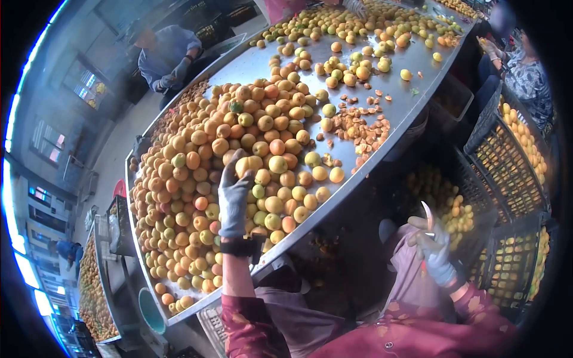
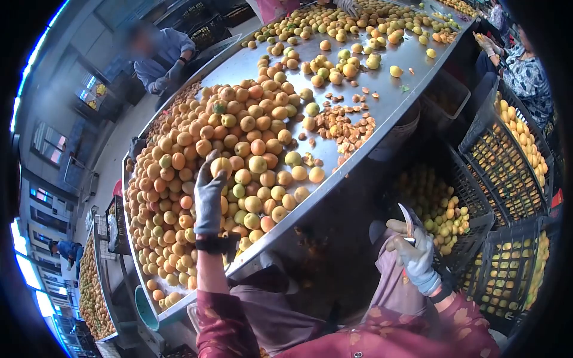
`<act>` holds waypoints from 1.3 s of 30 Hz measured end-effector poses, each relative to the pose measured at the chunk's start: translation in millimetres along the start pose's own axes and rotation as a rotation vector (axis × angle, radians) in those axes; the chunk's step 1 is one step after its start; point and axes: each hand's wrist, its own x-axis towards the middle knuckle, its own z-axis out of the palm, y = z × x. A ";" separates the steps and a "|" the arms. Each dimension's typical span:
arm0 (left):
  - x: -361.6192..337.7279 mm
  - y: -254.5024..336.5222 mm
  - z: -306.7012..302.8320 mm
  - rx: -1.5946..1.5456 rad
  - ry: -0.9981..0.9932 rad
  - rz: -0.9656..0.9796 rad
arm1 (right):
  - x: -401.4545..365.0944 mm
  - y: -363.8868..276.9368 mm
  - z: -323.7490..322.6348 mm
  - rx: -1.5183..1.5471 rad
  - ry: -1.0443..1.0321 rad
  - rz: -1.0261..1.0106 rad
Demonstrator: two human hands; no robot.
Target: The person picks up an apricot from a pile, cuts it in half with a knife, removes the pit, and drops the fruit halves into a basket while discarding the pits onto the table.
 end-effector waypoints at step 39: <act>-381.5 139.8 64.3 0.297 -0.005 -0.001 | -159.1 -72.3 18.9 -0.522 -0.696 -0.859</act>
